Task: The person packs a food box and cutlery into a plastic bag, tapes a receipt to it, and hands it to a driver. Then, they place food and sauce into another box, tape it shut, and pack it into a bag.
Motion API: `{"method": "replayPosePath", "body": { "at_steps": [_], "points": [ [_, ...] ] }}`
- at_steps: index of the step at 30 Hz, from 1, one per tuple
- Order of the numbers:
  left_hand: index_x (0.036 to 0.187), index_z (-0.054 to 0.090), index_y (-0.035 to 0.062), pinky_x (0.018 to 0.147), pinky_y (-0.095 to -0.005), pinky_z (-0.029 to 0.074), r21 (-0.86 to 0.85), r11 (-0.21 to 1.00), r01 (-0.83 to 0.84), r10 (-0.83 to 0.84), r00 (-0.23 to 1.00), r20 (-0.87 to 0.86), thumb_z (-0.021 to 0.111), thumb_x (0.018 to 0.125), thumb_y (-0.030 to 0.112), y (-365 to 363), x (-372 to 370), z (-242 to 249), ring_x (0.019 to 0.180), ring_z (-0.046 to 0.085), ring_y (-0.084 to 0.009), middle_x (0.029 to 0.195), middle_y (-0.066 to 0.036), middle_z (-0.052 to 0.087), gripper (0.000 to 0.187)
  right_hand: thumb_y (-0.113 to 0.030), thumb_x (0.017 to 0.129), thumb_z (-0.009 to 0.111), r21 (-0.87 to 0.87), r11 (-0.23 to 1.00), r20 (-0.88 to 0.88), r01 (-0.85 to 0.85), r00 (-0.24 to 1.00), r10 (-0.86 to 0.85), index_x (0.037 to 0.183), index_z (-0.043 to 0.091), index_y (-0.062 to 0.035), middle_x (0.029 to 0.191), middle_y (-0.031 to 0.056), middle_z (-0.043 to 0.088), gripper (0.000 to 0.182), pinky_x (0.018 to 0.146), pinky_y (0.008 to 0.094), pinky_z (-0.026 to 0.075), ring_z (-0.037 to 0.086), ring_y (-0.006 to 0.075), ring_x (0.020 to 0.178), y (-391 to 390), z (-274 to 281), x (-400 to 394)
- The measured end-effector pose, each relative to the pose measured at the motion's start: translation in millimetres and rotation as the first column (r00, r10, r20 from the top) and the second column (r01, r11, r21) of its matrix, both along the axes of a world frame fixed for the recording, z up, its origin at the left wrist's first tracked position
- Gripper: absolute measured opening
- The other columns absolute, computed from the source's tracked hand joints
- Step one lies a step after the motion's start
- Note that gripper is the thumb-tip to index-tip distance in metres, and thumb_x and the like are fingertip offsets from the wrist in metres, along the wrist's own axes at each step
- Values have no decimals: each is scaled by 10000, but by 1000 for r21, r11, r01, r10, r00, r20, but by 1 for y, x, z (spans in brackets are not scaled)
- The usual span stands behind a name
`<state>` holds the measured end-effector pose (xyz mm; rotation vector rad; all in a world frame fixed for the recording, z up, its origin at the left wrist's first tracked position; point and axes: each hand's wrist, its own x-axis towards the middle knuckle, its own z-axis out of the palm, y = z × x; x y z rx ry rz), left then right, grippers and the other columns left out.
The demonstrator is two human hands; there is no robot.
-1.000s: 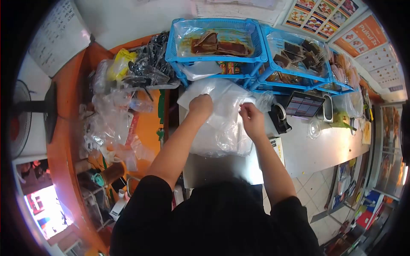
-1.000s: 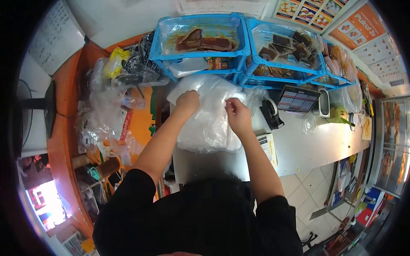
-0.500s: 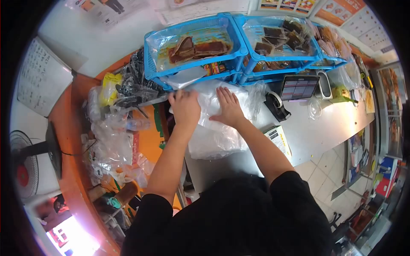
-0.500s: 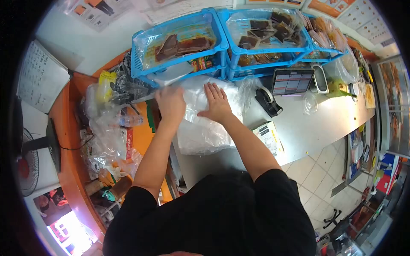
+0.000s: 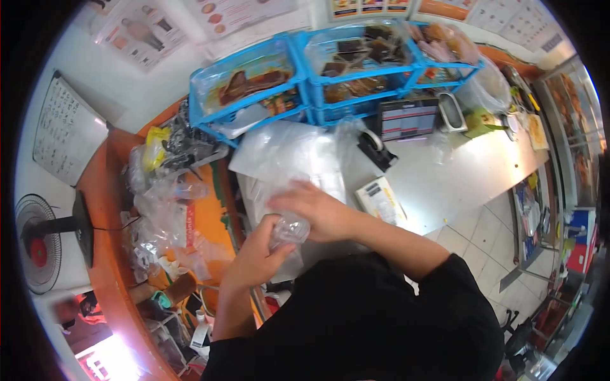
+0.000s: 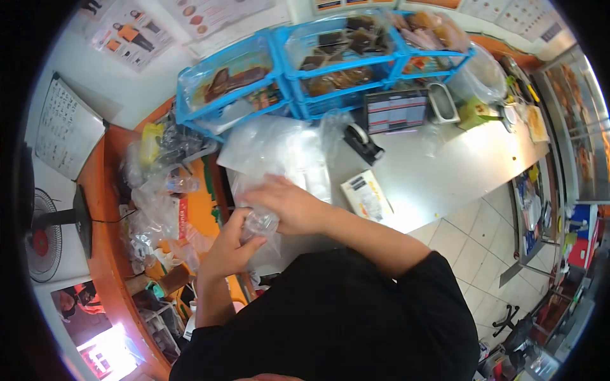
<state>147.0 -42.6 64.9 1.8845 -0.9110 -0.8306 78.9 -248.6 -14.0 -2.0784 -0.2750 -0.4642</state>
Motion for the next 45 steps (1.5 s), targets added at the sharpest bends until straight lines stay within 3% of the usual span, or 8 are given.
{"method": "replayPosePath", "body": {
  "at_steps": [11,13,17,24,29,32,41,45],
  "points": [
    [1014,653,15,769,-399,516,199,913,-356,398,886,-237,623,949,133,1,-38,-24,847,669,-333,898,-131,686,138,-276,1006,663,791,589,-479,-166,431,765,1106,702,6,1029,79,739,302,856,357,532,694,198,948,-116,4,-157],
    [1095,623,41,889,-415,484,4,891,-454,58,123,991,674,946,165,-43,-64,-52,980,614,-315,1006,-150,640,201,-273,1023,637,823,562,-528,77,465,710,1143,681,2,1047,93,732,303,848,371,549,700,213,941,-120,-10,-183],
    [1175,526,-2,1029,-459,425,-222,935,-275,352,781,515,826,827,152,-121,-204,-59,1106,567,-373,1113,-191,547,484,-269,1073,537,785,240,-589,571,570,572,1313,526,5,1140,162,701,365,879,465,604,726,318,1017,-138,-11,-220],
    [1147,556,12,870,-296,509,-220,943,-251,284,950,134,658,935,-22,-194,-304,-137,1020,620,-200,1100,-106,612,238,-309,1104,473,779,-133,-374,613,623,687,1466,412,-5,1339,226,615,477,1028,495,552,697,413,1116,-214,-31,-303],
    [1143,621,39,836,-308,503,-48,964,-261,223,895,-387,521,959,-58,-223,-314,-123,994,625,-169,980,-75,660,230,-372,843,840,-21,857,-371,516,792,-486,1568,340,-51,1509,266,438,937,1165,565,389,416,443,1442,-249,0,-384],
    [1179,620,46,860,-298,501,30,968,-250,228,821,-523,450,1028,24,-247,-332,-131,1015,604,-121,1046,-41,650,228,-334,726,921,-427,898,-294,104,923,-247,1600,316,-134,1536,229,396,1082,1211,554,315,304,441,1495,-237,28,-400],
    [1230,462,61,836,-322,515,36,999,-32,43,930,-365,655,970,119,-272,-305,-133,1012,614,-149,1085,-82,612,329,-113,985,674,200,966,-64,163,986,-153,1263,652,-87,1048,107,686,280,732,319,605,701,239,899,-234,-16,-372],
    [1210,435,56,797,-320,500,-11,999,49,-50,980,-191,772,921,225,-256,-292,-84,962,595,-151,1016,-77,600,475,-235,1109,484,769,447,-569,458,808,151,1323,612,-35,898,67,675,319,593,269,566,658,126,732,-268,-39,-367]
  ]
}}
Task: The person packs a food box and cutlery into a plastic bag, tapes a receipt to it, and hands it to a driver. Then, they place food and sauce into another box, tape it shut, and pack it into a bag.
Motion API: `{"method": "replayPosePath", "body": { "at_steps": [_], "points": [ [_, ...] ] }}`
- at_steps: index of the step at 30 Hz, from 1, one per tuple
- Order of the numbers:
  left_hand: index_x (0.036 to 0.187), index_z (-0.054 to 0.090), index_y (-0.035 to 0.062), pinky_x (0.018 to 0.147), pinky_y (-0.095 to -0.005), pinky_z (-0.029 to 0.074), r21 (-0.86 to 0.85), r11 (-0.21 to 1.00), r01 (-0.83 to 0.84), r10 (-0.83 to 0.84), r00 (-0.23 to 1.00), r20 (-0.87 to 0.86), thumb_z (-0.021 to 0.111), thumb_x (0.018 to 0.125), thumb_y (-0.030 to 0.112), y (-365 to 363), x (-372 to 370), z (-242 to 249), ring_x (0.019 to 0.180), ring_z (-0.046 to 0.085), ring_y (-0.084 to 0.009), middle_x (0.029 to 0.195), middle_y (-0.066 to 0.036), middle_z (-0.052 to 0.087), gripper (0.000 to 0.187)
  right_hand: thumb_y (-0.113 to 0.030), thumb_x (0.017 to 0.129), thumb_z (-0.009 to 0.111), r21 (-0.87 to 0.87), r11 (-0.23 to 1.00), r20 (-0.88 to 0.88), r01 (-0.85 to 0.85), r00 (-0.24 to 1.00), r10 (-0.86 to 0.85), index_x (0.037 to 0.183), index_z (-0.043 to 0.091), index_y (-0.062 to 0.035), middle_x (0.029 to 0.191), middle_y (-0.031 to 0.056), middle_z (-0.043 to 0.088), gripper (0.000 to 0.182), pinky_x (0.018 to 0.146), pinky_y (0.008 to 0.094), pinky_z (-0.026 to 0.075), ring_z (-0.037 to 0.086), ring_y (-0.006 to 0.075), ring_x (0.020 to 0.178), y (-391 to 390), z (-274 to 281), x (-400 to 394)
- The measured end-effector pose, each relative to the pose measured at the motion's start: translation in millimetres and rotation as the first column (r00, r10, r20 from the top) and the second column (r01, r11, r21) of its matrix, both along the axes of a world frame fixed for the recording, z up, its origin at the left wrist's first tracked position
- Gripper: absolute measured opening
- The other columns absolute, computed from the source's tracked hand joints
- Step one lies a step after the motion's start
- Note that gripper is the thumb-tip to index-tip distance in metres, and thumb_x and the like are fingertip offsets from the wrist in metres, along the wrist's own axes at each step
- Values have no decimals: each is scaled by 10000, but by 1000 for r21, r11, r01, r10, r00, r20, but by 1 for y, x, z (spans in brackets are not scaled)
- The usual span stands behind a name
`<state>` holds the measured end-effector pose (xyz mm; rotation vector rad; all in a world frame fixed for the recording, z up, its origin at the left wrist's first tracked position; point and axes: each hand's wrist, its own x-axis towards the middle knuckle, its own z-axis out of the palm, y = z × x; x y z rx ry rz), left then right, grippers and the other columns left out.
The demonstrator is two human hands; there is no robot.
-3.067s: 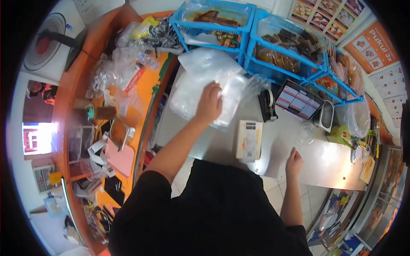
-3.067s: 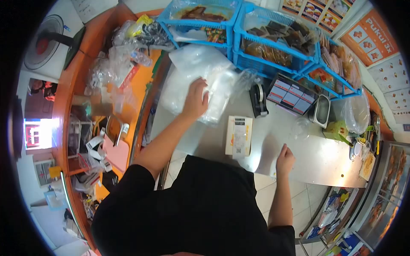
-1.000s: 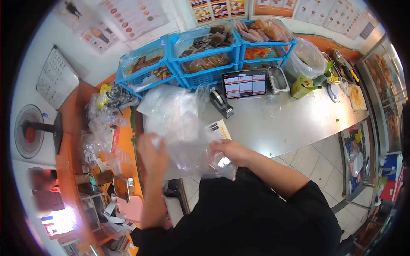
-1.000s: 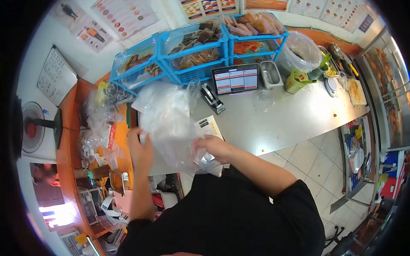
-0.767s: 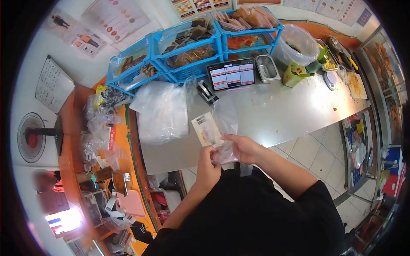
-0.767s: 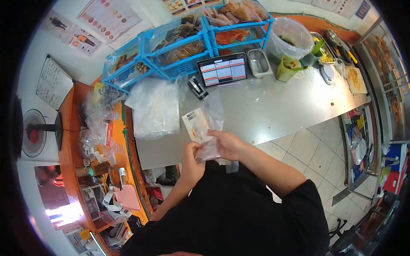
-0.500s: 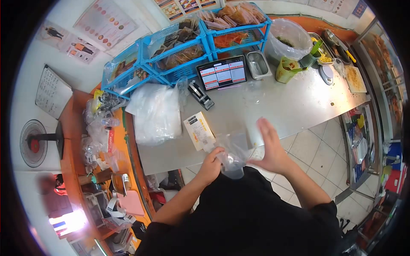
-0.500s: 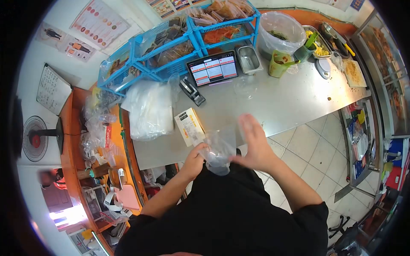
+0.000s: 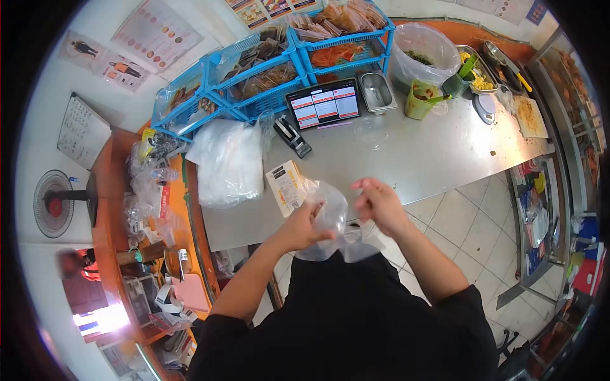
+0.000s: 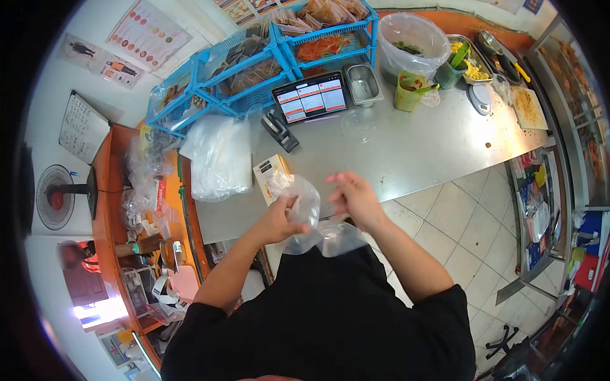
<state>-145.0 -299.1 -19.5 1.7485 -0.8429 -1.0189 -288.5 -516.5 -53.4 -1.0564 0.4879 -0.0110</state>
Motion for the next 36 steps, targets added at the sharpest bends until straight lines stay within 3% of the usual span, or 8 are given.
{"method": "replayPosePath", "body": {
  "at_steps": [6,9,18,20,23,27,32,36],
  "points": [
    [1135,522,50,800,-313,495,125,992,-8,-28,958,286,795,934,317,28,2,-28,887,591,-149,998,-63,620,431,-278,1047,626,-378,875,179,-303,903,390,1568,358,-67,1386,156,574,622,959,407,553,619,250,1167,6,13,19],
    [1079,562,66,825,-307,500,122,972,-203,228,939,-257,690,1022,254,38,7,-49,918,598,-127,1031,-45,639,234,-203,970,737,-612,763,22,-207,960,278,1606,271,-72,1572,185,392,799,1095,455,458,450,293,1401,52,-8,20],
    [1133,563,105,733,-239,451,86,832,-548,376,443,-814,613,1065,311,40,-3,-45,866,557,-94,1005,19,588,223,-62,973,712,74,967,155,-243,961,230,1312,591,-45,1102,97,735,360,885,325,557,687,124,1011,47,-33,46],
    [1153,543,86,731,-268,466,-90,973,-214,190,957,-219,649,1042,228,38,-10,-52,879,563,-92,988,3,581,208,-44,1001,650,-124,950,241,-287,920,309,1221,646,-50,1090,115,742,220,854,349,556,706,175,988,45,-24,48],
    [1247,532,56,808,-284,512,394,895,-208,181,978,105,739,970,190,19,-7,-1,985,606,-108,1076,-32,618,370,-48,1008,607,-614,757,104,-225,927,360,1196,647,-52,1096,150,737,192,846,391,553,721,277,988,30,25,47],
    [1380,487,34,919,-318,534,86,973,-214,231,921,-313,780,925,159,40,18,-40,1104,644,-150,1187,-80,657,556,-82,1011,585,-784,617,205,-64,912,355,1189,653,-58,1063,187,726,192,842,426,553,708,374,962,14,38,46],
    [1297,600,2,997,-442,519,-82,997,-6,34,941,338,748,909,132,15,-14,-18,1170,663,-337,1203,-191,693,435,-190,986,658,-771,517,-97,-372,871,482,1172,670,-62,898,171,717,227,752,390,545,704,322,829,5,56,51],
    [1142,686,-20,918,-407,549,117,985,-123,114,990,81,736,938,173,3,-18,-59,1038,709,-275,1048,-151,737,285,-207,970,680,-738,478,-106,-477,781,615,1167,668,-68,829,144,698,241,710,378,534,683,282,760,-11,52,67]
  ]
}}
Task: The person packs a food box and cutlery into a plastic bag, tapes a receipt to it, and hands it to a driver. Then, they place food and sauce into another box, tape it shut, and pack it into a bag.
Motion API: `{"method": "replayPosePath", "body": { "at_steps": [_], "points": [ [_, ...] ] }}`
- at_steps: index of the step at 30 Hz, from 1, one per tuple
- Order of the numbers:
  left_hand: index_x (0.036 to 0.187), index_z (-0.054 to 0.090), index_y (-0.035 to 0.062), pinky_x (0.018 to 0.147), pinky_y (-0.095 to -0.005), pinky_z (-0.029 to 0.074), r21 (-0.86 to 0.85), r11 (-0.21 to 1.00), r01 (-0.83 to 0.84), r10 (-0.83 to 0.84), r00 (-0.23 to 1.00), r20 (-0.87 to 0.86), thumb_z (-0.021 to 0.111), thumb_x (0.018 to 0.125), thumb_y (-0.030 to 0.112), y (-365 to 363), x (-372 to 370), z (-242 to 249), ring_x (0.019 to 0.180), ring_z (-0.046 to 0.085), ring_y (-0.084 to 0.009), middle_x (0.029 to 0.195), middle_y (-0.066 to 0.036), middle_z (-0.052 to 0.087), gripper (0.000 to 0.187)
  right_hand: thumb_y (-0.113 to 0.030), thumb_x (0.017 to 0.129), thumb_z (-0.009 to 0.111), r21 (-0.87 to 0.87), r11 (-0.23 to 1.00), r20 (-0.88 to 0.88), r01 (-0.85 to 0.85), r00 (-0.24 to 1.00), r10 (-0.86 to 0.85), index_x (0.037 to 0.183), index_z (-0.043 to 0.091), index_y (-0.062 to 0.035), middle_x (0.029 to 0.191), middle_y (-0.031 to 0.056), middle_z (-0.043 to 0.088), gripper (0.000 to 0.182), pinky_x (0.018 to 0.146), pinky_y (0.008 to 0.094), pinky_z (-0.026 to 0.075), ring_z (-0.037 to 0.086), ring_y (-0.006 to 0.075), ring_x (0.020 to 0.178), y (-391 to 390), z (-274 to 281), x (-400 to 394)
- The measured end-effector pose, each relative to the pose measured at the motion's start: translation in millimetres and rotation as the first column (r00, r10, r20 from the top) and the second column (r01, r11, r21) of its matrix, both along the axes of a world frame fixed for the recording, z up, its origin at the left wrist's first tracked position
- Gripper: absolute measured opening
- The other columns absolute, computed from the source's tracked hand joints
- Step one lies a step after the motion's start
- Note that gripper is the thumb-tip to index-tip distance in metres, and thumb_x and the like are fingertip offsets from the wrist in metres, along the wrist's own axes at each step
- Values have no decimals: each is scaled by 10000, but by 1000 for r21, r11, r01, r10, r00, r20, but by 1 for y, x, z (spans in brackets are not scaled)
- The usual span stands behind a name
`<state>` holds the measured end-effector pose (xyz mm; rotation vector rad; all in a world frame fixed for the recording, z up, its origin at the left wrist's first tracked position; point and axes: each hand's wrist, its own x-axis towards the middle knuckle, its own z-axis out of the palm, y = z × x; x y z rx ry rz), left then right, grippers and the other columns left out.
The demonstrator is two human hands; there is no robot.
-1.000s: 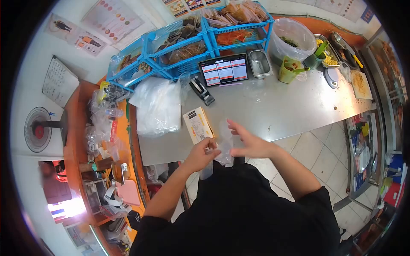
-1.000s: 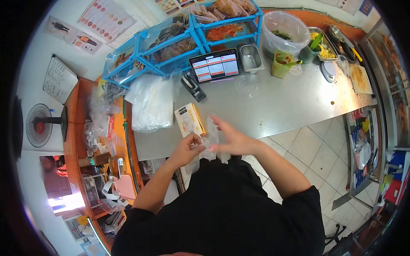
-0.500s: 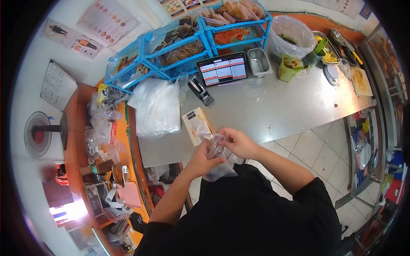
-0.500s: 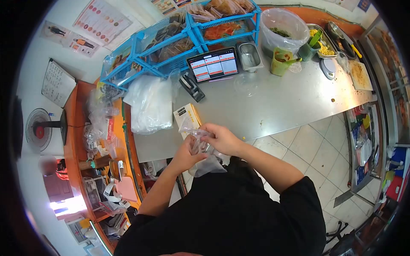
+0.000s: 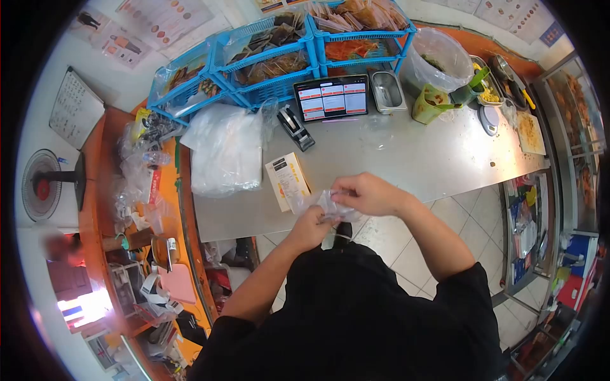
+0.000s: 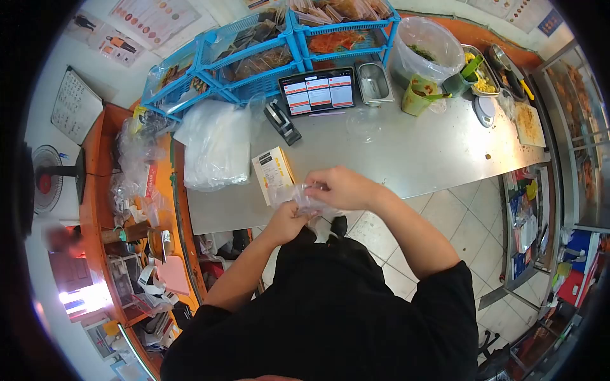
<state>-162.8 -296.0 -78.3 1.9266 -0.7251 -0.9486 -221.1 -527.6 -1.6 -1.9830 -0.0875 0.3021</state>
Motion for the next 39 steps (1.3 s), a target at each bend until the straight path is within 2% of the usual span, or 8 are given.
{"method": "replayPosePath", "body": {
  "at_steps": [3,5,11,20,29,31,36,39],
  "points": [
    [1024,726,-37,850,-351,557,-216,968,-127,56,950,-307,701,982,175,-10,1,2,929,713,-189,935,-106,750,218,-221,977,681,-87,982,90,168,983,-160,1130,676,-54,774,110,664,227,669,361,518,637,245,686,-6,7,5],
    [1061,724,-35,796,-281,553,91,971,-219,237,912,-334,658,1018,142,-14,6,9,914,692,-116,967,-89,753,194,-248,985,682,-349,661,829,664,548,-114,1033,652,-21,739,107,641,234,642,363,508,606,237,637,-5,16,8],
    [1046,733,-11,650,-238,522,-140,862,-486,236,632,-738,668,1024,164,-23,-10,-2,783,656,-97,930,-55,722,188,-317,971,703,-141,792,31,594,802,-596,833,530,-43,695,142,632,352,591,464,485,619,375,621,66,-41,-55],
    [1014,702,-4,804,-302,537,-126,837,-533,300,639,-708,701,1003,159,-14,-11,-32,867,651,-129,947,-53,714,164,-461,1003,634,-173,766,-135,619,756,-641,836,623,-22,703,169,652,470,646,435,506,660,317,652,90,-54,-52],
    [901,659,31,780,-313,537,-94,989,112,-142,899,-415,696,940,43,15,8,11,854,649,-111,931,-67,706,56,-515,962,659,258,916,-415,307,891,-182,822,745,-34,638,82,662,508,605,337,502,658,140,657,50,-77,-65],
    [770,613,73,705,-325,529,-76,891,-447,213,560,-801,716,926,53,30,21,27,774,634,-115,839,-44,672,188,-386,896,707,-221,908,-288,355,866,-408,790,756,-49,688,135,700,357,653,417,549,710,253,704,28,-97,-78],
    [799,592,74,707,-315,501,-68,916,-396,368,894,-255,715,954,109,79,15,-17,783,617,-127,776,-20,599,201,-168,865,648,-591,606,-41,532,731,-681,1033,612,-46,839,168,718,211,722,461,588,735,330,801,12,-94,-75],
    [834,592,76,717,-336,520,4,849,-528,528,847,-66,689,968,127,102,17,-50,805,635,-153,785,-24,603,173,10,902,544,588,192,-591,786,580,-561,1183,452,-102,820,92,655,316,631,357,541,703,234,754,72,-80,-46]
  ]
}}
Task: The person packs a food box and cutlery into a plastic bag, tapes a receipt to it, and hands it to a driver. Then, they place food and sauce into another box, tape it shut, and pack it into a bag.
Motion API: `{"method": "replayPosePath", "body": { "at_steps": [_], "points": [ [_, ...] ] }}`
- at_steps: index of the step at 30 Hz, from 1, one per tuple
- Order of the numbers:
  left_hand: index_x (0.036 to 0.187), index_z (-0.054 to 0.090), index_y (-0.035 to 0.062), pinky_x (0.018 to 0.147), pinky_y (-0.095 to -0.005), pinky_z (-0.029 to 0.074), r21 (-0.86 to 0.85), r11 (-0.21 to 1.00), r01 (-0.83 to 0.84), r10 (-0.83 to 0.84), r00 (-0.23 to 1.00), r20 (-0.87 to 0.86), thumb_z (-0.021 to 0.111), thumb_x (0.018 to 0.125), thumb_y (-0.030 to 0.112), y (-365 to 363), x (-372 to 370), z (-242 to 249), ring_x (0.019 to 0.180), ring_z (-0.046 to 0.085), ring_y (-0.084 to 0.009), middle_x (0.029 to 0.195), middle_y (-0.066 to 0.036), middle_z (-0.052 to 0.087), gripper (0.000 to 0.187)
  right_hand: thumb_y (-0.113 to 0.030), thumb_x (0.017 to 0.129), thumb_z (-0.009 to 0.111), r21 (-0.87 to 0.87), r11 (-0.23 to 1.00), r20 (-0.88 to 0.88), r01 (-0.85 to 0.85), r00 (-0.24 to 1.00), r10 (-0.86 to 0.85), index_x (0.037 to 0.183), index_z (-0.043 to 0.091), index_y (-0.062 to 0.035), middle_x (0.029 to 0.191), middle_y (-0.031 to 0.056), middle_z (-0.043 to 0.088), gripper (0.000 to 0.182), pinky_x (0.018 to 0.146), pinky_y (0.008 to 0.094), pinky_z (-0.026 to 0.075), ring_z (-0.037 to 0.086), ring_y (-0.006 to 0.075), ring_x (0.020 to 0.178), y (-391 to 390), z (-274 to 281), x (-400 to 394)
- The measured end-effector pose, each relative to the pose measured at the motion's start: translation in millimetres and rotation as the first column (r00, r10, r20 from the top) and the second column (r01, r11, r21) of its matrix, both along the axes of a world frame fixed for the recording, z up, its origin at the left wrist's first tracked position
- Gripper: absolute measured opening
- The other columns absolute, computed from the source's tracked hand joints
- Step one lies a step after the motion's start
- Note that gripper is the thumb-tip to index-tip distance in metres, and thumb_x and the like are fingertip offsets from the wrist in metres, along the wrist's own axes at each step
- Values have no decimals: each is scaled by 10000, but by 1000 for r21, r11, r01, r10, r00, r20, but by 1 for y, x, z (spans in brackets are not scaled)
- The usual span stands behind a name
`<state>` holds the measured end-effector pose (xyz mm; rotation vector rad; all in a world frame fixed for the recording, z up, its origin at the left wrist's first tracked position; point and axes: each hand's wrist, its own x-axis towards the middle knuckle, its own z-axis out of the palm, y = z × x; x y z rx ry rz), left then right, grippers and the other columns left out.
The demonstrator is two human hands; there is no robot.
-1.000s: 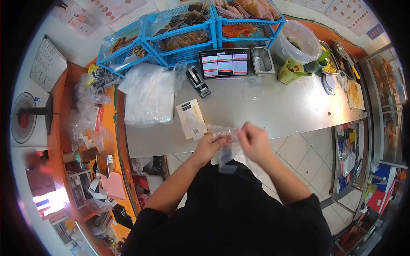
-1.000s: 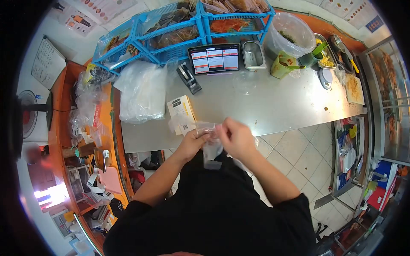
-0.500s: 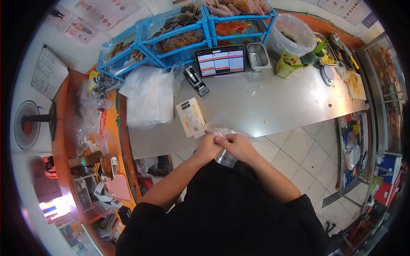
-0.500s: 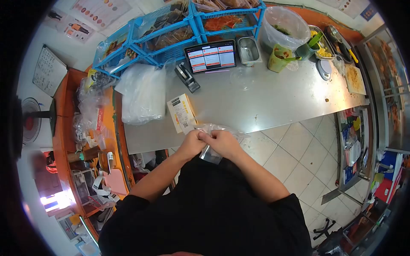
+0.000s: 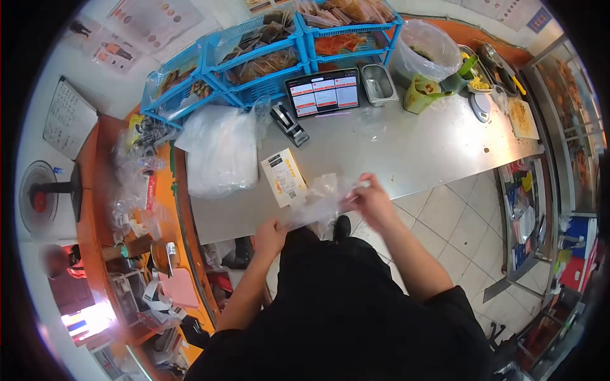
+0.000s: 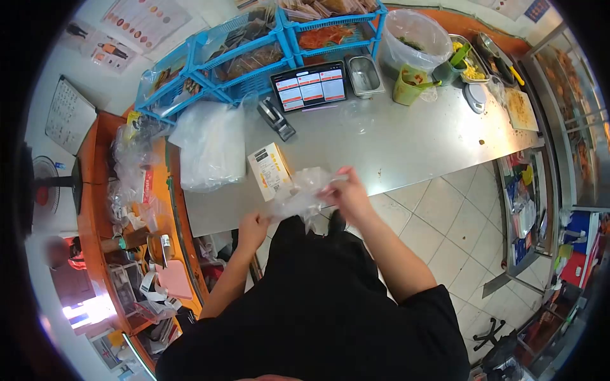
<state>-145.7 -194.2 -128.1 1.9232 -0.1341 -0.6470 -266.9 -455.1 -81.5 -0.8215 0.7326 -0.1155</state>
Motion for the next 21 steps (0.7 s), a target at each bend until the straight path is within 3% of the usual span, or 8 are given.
{"method": "replayPosePath", "body": {
  "at_steps": [4,6,8,12,13,16,18,21],
  "points": [
    [950,614,70,713,-364,545,-288,904,-316,314,948,-56,647,973,183,38,28,-37,824,668,-210,789,-36,622,121,9,918,554,304,892,296,-336,923,247,1225,429,-122,879,70,588,356,615,335,460,613,190,725,87,34,11],
    [1022,599,71,619,-353,510,-484,811,-329,101,893,-438,639,961,189,46,45,-29,697,598,-192,725,-14,553,138,-11,889,620,-476,748,108,-462,813,571,1226,468,-115,839,11,541,384,617,360,439,552,169,694,87,46,25],
    [950,586,74,548,-327,444,-379,591,-712,73,516,-854,558,970,155,48,51,11,565,483,-147,658,2,450,87,-52,881,699,-790,526,-138,-314,928,346,1279,434,-122,854,70,570,483,635,415,473,607,229,732,68,-5,54],
    [884,555,88,501,-293,371,-537,762,-362,-303,534,-789,543,995,190,60,47,44,511,382,-114,642,20,415,151,-89,937,697,-931,359,-136,-73,979,-153,1288,432,-126,836,83,599,441,591,421,485,646,263,700,25,-68,109],
    [909,558,103,497,-296,378,-563,750,-347,-314,562,-765,552,1009,194,69,52,43,519,397,-109,651,28,431,135,-103,963,681,-599,768,-30,226,952,-304,1249,467,-125,804,64,590,358,581,411,477,630,246,691,28,-80,119],
    [915,554,116,521,-291,390,-252,892,-375,182,809,-560,553,1040,260,135,103,-20,536,423,-120,654,33,438,190,-168,1028,627,160,874,-213,460,880,-424,1147,551,-117,778,20,583,150,569,386,460,599,195,683,74,-8,136],
    [989,558,88,620,-297,423,-116,804,-583,508,775,-375,526,1053,284,175,151,-26,674,487,-143,790,-19,500,209,-150,993,653,-381,844,-327,-377,909,258,1129,576,-99,869,77,611,165,625,407,492,618,206,749,105,18,136],
    [1198,555,43,763,-369,509,-89,837,-540,475,798,-370,567,1026,222,199,161,-8,927,599,-236,1101,-107,568,249,-58,888,676,-845,428,-312,-321,946,93,1140,592,-64,1001,186,646,265,726,453,529,676,298,882,138,25,170]
  ]
}}
